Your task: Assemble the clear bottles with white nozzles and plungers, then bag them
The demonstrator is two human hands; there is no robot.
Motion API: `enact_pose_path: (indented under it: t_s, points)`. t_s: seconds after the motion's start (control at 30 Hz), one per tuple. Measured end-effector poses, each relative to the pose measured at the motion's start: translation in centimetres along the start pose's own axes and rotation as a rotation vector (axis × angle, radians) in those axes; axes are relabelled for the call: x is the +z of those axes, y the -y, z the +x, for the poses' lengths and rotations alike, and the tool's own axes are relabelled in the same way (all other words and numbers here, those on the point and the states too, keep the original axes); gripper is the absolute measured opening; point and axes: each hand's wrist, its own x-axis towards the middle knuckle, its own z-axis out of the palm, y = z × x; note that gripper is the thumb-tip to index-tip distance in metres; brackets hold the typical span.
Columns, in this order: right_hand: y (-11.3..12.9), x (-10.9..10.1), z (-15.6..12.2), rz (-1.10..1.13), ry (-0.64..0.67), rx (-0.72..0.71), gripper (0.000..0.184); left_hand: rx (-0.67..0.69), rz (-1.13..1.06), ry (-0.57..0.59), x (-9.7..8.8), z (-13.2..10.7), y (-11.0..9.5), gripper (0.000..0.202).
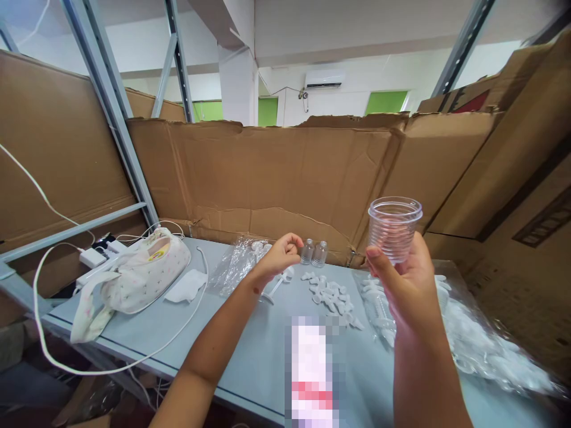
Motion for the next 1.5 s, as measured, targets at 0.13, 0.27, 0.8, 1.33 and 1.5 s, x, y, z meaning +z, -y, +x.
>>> enact_pose_path:
  t_s: [0.13, 0.27, 0.8, 1.33, 1.5]
  points:
    - [0.1, -0.2, 0.1, 0.034, 0.003, 0.053, 0.041, -0.056, 0.186, -0.059, 0.0, 1.7, 3.6, 0.03]
    - [0.0, -0.3, 0.0, 0.02, 0.038, 0.07, 0.039, -0.15, 0.432, -0.05, -0.3, 2.2, 6.3, 0.037]
    - [-0.6, -0.5, 0.2, 0.107, -0.044, 0.155, 0.052, -0.318, 0.965, 0.136, 1.1, 1.8, 8.4, 0.046]
    - [-1.5, -3.2, 0.8, -0.401, 0.255, 0.108, 0.046, 0.38, 0.712, 0.027, -0.6, -2.4, -2.5, 0.035]
    - [-1.3, -4.1, 0.5, -0.399, 0.343, 0.092, 0.048, 0.483, 0.632, -0.033, -0.6, -3.5, -4.0, 0.035]
